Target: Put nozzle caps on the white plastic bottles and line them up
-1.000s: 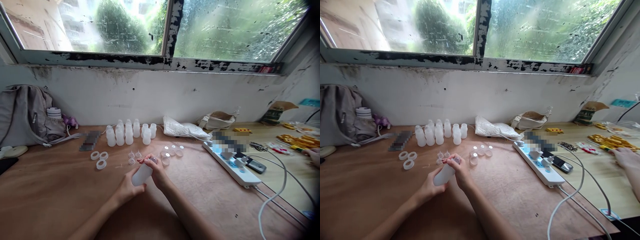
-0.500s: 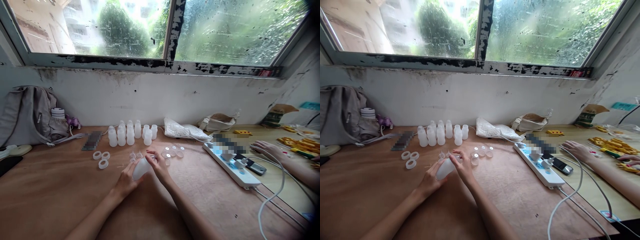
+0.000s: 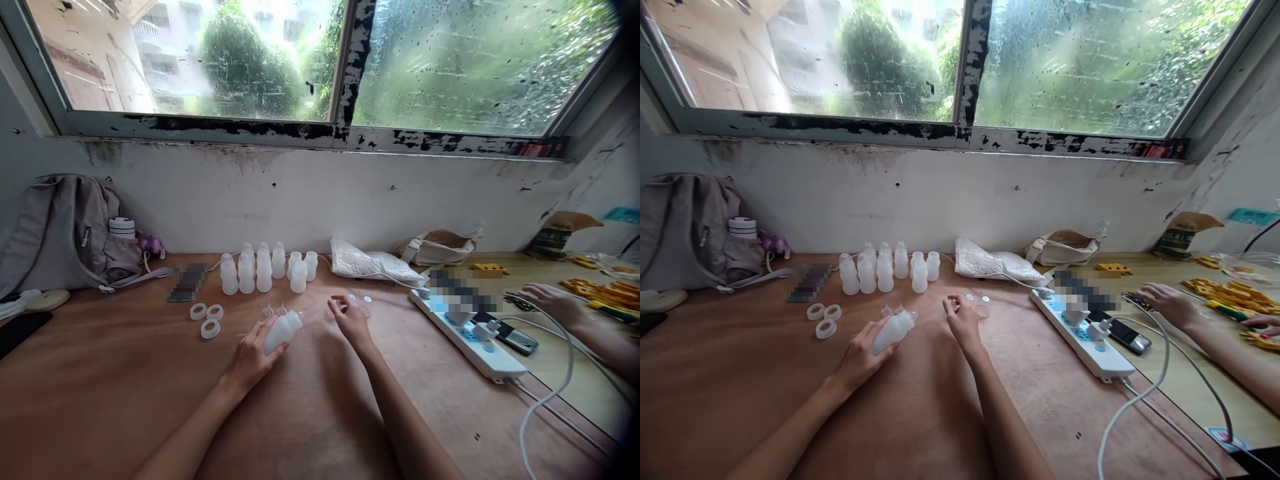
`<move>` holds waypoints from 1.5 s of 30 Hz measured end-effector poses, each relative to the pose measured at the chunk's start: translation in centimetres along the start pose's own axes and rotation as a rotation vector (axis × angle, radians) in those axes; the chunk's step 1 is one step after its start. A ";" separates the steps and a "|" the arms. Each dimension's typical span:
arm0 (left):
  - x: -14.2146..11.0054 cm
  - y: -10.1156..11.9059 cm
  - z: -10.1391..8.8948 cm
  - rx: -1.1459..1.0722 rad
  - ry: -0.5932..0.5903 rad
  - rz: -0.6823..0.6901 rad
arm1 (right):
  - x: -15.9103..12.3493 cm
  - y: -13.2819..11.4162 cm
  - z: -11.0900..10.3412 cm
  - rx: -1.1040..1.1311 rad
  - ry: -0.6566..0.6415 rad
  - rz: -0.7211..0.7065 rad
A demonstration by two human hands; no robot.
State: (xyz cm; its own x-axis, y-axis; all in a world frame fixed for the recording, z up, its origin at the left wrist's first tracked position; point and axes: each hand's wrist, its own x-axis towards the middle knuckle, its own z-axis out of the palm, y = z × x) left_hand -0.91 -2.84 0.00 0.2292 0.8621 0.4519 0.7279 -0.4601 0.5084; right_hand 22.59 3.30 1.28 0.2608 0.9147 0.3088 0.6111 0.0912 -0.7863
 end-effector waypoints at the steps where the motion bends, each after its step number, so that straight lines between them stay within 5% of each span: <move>1: 0.0 -0.1 0.1 0.003 0.003 -0.005 | 0.0 -0.3 0.0 0.072 0.016 0.007; 6: -0.1 -0.4 0.5 -0.011 -0.003 -0.005 | -0.4 -1.5 0.4 0.441 -0.105 0.066; 12: -0.3 -0.3 0.7 -0.031 -0.015 0.027 | -1.7 -2.5 1.7 0.436 -0.324 -0.034; 23: -0.5 -0.2 0.8 -0.050 -0.070 0.076 | -2.1 -2.5 1.8 0.485 -0.444 -0.006; 31: -0.9 -0.3 1.0 0.002 -0.136 0.163 | -3.0 -2.2 3.1 0.085 -0.314 -0.198; 45: -1.2 -0.5 1.4 0.137 -0.071 0.273 | -3.1 -1.9 3.6 0.016 -0.327 0.000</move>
State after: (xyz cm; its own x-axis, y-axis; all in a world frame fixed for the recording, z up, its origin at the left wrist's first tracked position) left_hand -0.69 -3.32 -1.79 0.4688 0.7258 0.5035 0.7129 -0.6474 0.2695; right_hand 17.92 1.68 -0.12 0.0053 0.9925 0.1223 0.5983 0.0948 -0.7956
